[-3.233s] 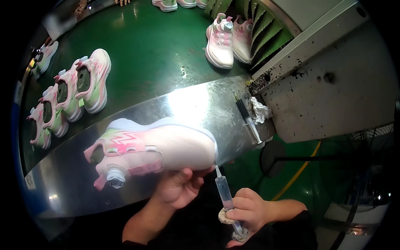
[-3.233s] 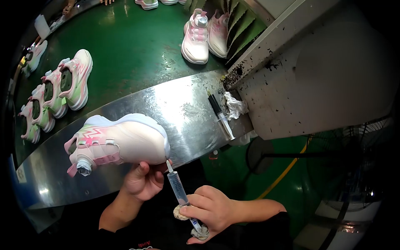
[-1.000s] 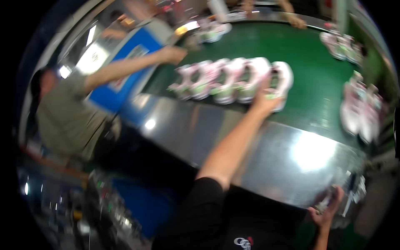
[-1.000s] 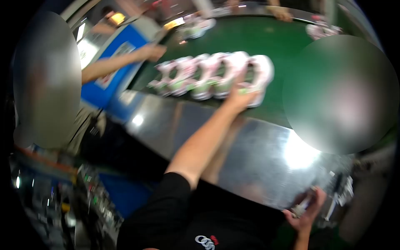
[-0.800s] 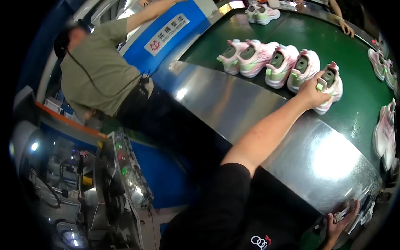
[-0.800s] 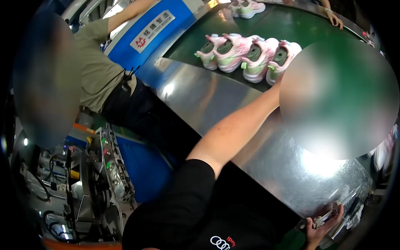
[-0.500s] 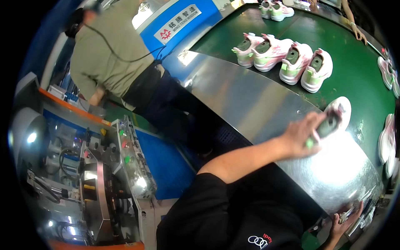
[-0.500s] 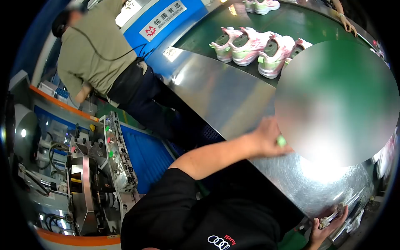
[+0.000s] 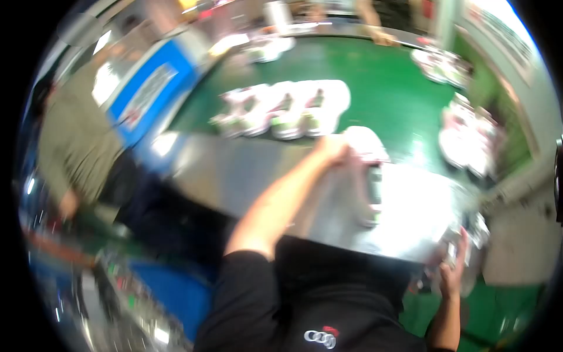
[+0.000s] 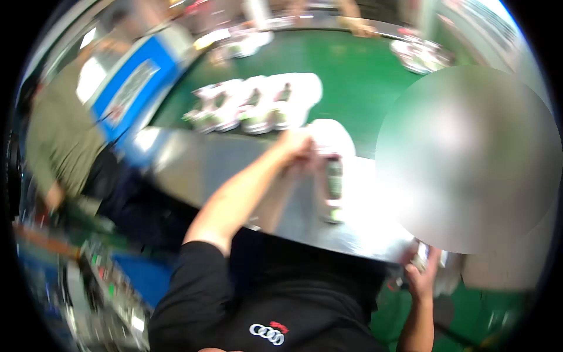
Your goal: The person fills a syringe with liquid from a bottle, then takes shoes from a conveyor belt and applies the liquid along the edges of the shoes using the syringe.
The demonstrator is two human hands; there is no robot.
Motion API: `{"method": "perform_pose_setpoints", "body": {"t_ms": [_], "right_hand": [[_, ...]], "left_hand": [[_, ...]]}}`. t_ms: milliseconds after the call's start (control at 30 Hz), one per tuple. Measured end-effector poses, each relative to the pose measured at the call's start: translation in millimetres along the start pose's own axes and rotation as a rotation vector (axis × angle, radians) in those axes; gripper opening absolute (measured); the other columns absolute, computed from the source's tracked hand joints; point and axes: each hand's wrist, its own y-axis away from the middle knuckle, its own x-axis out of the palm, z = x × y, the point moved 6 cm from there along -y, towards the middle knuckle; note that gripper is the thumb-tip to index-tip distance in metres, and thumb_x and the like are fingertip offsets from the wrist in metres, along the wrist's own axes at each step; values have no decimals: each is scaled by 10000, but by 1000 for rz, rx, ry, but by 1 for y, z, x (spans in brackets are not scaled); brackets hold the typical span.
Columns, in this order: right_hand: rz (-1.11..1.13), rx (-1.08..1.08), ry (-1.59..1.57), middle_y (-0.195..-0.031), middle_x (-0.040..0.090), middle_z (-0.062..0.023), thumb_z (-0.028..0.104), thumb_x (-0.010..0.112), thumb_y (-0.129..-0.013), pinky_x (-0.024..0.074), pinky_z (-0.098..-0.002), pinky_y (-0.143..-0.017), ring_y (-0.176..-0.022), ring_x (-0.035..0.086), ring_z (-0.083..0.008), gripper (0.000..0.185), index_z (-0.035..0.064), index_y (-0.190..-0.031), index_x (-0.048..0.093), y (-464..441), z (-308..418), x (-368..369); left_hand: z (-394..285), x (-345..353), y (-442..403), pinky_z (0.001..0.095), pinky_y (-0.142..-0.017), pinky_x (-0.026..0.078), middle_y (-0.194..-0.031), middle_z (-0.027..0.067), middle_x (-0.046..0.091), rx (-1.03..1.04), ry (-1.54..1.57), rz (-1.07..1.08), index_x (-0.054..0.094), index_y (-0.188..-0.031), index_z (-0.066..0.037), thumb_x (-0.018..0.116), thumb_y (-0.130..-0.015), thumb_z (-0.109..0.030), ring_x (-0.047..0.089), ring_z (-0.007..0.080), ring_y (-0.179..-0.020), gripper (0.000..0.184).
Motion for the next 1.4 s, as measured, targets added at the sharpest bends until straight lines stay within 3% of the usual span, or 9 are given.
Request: {"method": "perform_pose_setpoints", "body": {"t_ms": [67,167,300,500,633,833,1233,1333,1400], "right_hand": [[87,159,-183,-1370,377,-150,722,652,-677,286,-382,-1060,-1257,384,-262,1153,-2,-1459,211,-1,-7,-5],[149,241,-399,-1250,444,-123,580,785,-641,326,-344,-1009,-1143,449,-220,1228,36,-1492,87,-1,19,6],[193,262,-349,-1249,446,-126,449,814,-661,330,-337,-1002,-1135,450,-210,1175,34,-1491,93,2,26,-1],[357,380,-362,-1228,445,-100,370,848,-631,331,-311,-995,-1135,444,-181,1145,4,-1467,156,0,53,-1],[362,239,-767,-1182,477,-155,526,866,-568,416,-357,-880,-1047,484,-219,1170,41,-1420,226,-23,85,6],[526,161,-1245,-1175,502,-239,674,772,-601,362,-366,-802,-913,484,-228,1082,102,-1380,287,-68,158,43],[701,148,-1324,-1097,534,-241,705,679,-678,340,-365,-754,-968,519,-287,973,85,-1360,368,-94,201,80],[708,56,-1546,-1236,438,-248,702,770,-564,405,-397,-937,-1142,494,-354,1217,-73,-1365,281,-91,193,85],[719,146,-1362,-1155,500,-227,730,700,-627,365,-379,-804,-1001,502,-301,1068,43,-1364,346,-92,193,85]], "left_hand": [[-22,4,12,375,-512,496,-628,133,626,-96,-106,69,645,-761,7,359,-965,-516,630,241,-560,631],[-7,-9,-11,274,-432,372,-651,6,577,5,-146,74,643,-802,-35,523,-933,-437,518,96,-530,440],[-79,28,45,347,-702,568,-966,136,606,41,612,285,456,-1091,30,622,-870,-210,651,216,-829,366],[-111,35,116,434,-910,525,-1213,200,569,289,1006,418,425,-1293,28,611,-834,-226,605,306,-1083,557],[-95,34,124,425,-913,516,-1186,189,565,169,1068,493,438,-1278,8,653,-764,-199,602,307,-1064,594],[-90,24,139,371,-909,477,-1108,127,568,205,986,446,436,-1235,-23,745,-647,-152,579,244,-1036,676],[-96,22,149,397,-869,493,-1082,212,586,552,798,571,473,-1160,-57,818,-614,-81,599,283,-1017,646],[-101,20,153,404,-859,499,-1065,217,600,544,783,561,482,-1146,-48,810,-612,-81,611,291,-1000,628],[-102,19,155,409,-853,504,-1061,221,604,549,744,554,485,-1139,-42,802,-608,-76,615,296,-997,620]]}}
